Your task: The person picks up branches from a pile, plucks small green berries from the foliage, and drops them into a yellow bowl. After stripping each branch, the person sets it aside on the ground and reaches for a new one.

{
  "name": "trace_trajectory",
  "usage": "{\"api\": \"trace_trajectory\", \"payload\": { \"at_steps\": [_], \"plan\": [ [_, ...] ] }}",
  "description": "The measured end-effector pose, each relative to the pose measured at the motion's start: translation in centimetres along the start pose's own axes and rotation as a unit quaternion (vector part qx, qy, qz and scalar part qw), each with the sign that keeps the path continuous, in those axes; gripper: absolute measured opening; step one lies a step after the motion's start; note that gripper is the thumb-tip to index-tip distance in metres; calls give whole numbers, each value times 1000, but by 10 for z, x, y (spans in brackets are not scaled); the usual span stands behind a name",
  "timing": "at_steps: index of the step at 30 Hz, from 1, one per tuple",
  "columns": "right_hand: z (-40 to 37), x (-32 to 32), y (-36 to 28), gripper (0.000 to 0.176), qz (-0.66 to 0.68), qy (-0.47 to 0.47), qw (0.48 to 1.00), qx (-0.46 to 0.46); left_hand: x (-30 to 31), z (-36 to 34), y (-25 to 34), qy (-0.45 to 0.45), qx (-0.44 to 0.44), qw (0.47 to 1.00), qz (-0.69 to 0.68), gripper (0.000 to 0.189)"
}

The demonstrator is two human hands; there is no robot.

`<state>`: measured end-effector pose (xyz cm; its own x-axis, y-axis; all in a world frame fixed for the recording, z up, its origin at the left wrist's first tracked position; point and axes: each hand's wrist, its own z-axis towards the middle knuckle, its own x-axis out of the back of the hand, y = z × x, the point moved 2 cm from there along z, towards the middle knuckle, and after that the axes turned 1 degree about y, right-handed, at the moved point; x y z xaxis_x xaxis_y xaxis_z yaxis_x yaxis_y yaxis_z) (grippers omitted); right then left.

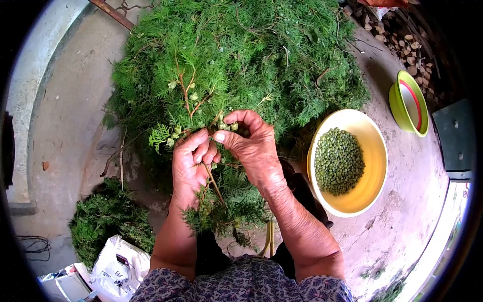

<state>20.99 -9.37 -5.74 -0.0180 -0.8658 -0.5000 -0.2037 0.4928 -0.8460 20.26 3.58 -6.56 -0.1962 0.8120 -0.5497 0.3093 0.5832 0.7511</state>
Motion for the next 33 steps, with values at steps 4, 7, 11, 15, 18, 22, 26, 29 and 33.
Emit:
{"api": "trace_trajectory", "payload": {
  "at_steps": [4,7,11,15,18,22,26,29,33],
  "plan": [
    [0,-2,0,17,-160,49,984,58,1,-1,-2,4,-6,1000,17,35],
    [1,2,6,16,-210,66,967,125,1,-2,-2,4,-10,1000,5,34],
    [-6,-5,-1,8,-37,123,992,14,0,-2,-9,14,-7,1000,-27,34],
    [5,22,-13,7,5,177,984,15,3,-3,1,15,-10,999,-35,42],
    [15,25,-9,7,145,82,985,-35,2,-3,2,-8,13,999,-47,44],
    [12,13,-8,12,181,3,978,-105,5,0,-4,-57,45,995,-61,45],
    [8,12,-4,10,169,-28,978,-122,7,1,-7,-81,35,995,-55,42],
    [6,7,-5,3,137,-35,983,-117,8,1,-7,-88,32,995,-45,43],
    [15,22,-17,4,32,67,997,33,10,0,-3,-141,41,987,-65,45]
  ]
}}
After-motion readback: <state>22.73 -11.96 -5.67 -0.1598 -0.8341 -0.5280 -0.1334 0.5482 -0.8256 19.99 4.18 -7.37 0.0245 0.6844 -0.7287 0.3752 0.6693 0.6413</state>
